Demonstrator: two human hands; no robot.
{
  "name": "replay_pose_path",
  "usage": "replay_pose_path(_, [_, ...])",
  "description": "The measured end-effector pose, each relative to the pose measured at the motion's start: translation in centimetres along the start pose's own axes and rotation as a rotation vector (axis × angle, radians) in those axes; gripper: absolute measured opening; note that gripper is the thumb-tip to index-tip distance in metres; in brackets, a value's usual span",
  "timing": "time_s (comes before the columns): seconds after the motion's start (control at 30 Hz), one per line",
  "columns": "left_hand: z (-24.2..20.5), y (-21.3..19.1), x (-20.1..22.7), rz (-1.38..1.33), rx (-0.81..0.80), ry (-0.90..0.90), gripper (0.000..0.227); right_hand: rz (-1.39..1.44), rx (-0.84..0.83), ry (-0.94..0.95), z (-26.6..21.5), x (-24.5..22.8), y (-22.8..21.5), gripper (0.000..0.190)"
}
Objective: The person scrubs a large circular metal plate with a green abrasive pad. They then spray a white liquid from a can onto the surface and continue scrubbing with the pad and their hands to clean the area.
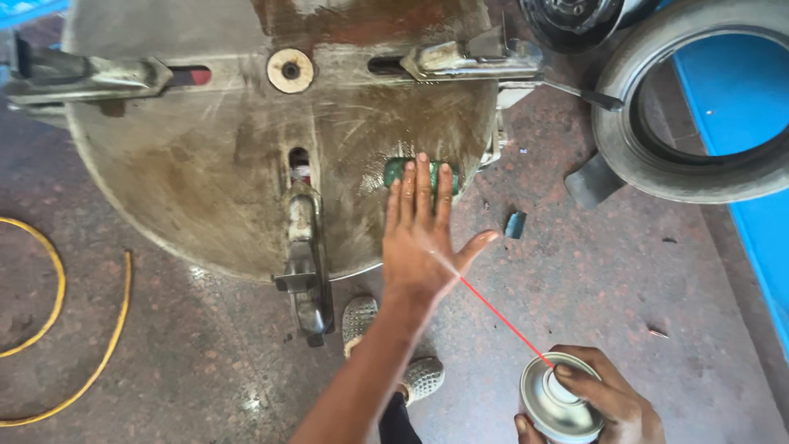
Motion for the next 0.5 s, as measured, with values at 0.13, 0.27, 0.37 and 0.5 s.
replay_pose_path(0.13, [-4.9,-1.6,-3.4,0.057,-0.018,-0.002,0.102,0.008,0.079,0.032,-0.2,1.1,-1.1,0.061])
replay_pose_path(0.27, [-1.3,-1.3,-1.4,-0.023,0.076,-0.001,0.098,0.039,0.064,0.043,0.2,0.1,0.4,0.06])
replay_pose_path(0.37, [6.4,0.8,1.8,0.011,0.029,0.085,0.1,-0.037,0.049,0.086,0.8,-0.6,0.5,0.064])
replay_pose_path(0.5, [-2.9,-2.3,-1.8,-0.016,0.035,0.102,0.095,-0.04,0.083,0.016,1.5,-1.7,0.4,0.066])
Point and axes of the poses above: each hand's wrist, its own z-axis towards the middle knuckle, its own y-axis out of the palm, x = y × z, the point moved 10 cm from there along z, towards the middle knuckle, and after that the axes turned 9 degrees about z, right-handed, at the moved point
